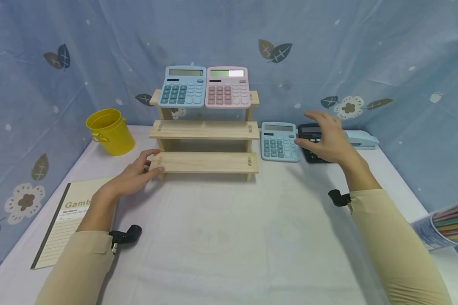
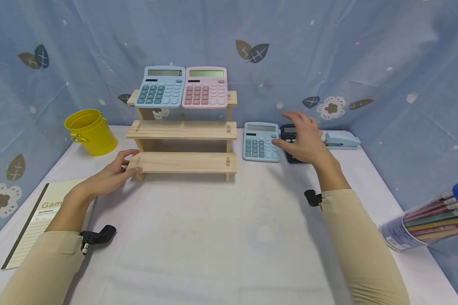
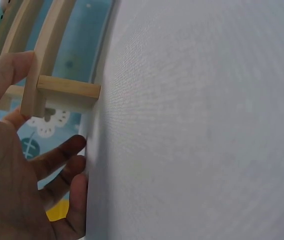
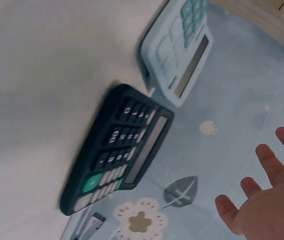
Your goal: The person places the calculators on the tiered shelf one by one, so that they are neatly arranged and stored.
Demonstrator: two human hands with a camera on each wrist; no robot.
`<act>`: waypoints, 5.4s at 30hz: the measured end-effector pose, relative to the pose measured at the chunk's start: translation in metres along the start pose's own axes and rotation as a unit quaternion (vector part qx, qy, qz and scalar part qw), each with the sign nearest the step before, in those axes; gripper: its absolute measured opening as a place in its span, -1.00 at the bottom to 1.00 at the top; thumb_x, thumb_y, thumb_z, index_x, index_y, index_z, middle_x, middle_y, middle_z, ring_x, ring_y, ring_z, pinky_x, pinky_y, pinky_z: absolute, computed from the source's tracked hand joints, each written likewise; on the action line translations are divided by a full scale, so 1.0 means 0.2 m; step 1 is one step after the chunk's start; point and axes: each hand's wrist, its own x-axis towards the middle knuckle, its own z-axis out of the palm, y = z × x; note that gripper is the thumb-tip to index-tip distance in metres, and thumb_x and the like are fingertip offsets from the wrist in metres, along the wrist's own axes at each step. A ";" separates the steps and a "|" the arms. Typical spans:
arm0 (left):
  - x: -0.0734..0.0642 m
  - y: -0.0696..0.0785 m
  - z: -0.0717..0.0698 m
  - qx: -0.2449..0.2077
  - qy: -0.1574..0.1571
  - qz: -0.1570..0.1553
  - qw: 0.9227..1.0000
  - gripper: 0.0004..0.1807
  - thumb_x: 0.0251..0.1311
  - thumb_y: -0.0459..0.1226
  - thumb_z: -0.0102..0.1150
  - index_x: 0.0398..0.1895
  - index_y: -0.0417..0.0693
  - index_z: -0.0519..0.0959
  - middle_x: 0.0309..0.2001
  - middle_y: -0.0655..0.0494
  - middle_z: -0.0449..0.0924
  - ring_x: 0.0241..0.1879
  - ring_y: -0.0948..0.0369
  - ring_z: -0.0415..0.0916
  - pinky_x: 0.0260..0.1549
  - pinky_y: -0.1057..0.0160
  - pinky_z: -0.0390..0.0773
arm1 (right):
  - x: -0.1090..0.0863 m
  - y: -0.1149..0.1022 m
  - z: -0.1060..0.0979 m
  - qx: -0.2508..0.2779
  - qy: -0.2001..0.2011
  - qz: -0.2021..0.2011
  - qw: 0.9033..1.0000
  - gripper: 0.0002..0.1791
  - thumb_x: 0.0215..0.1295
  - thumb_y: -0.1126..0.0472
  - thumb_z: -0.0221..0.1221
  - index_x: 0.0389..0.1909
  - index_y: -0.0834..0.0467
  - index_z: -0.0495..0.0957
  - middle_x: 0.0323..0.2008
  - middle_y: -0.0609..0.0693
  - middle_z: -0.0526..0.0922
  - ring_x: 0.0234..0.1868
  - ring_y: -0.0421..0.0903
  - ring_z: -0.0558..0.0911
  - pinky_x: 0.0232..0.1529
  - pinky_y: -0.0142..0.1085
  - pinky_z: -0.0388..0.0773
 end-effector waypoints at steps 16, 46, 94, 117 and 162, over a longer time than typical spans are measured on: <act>-0.01 -0.02 0.02 0.006 0.011 0.004 1.000 -0.16 0.50 0.21 -0.08 0.63 0.14 -0.12 0.37 -0.29 0.32 0.24 -0.16 0.43 0.13 -0.14 0.48 | 0.00 0.17 0.03 0.016 -0.050 0.063 0.997 -0.03 0.34 -0.06 0.33 0.61 0.17 0.06 0.56 0.38 0.03 0.55 0.48 -0.08 0.39 0.49 -0.11; 0.01 0.02 0.01 -0.005 0.006 0.003 1.000 -0.13 0.49 0.21 -0.05 0.65 0.14 -0.16 0.46 -0.31 0.24 0.34 -0.21 0.37 0.26 -0.28 0.38 | 0.01 0.37 0.06 0.055 -0.128 0.177 0.974 0.22 0.30 -0.26 0.32 0.67 0.11 -0.24 0.61 0.41 -0.27 0.56 0.51 -0.12 0.38 0.49 -0.01; 0.00 0.00 0.01 0.001 0.004 -0.009 1.000 -0.14 0.49 0.23 -0.08 0.66 0.19 -0.17 0.46 -0.30 0.23 0.37 -0.21 0.33 0.32 -0.31 0.31 | -0.03 0.29 0.06 0.035 -0.068 0.185 0.980 0.41 0.13 -0.03 0.49 0.66 -0.01 -0.44 0.57 0.44 -0.34 0.36 0.67 -0.03 0.21 0.59 0.04; 0.01 -0.01 0.01 0.002 0.004 -0.009 1.000 -0.12 0.46 0.26 -0.09 0.65 0.17 -0.16 0.46 -0.35 0.21 0.38 -0.26 0.28 0.32 -0.35 0.29 | -0.11 -0.04 -0.09 0.065 -0.015 0.088 0.994 0.39 0.04 0.06 0.53 0.67 -0.16 -0.30 0.62 0.24 -0.27 0.40 0.52 -0.10 0.06 0.59 0.10; 0.00 -0.01 0.00 0.006 0.005 -0.004 1.000 -0.16 0.51 0.19 -0.08 0.65 0.16 -0.17 0.46 -0.35 0.21 0.39 -0.27 0.28 0.32 -0.37 0.27 | -0.14 -0.57 0.06 0.122 -0.041 -0.167 0.977 0.31 -0.18 0.13 0.59 0.61 -0.22 0.03 0.55 -0.04 0.12 0.36 0.07 0.10 0.13 0.17 0.27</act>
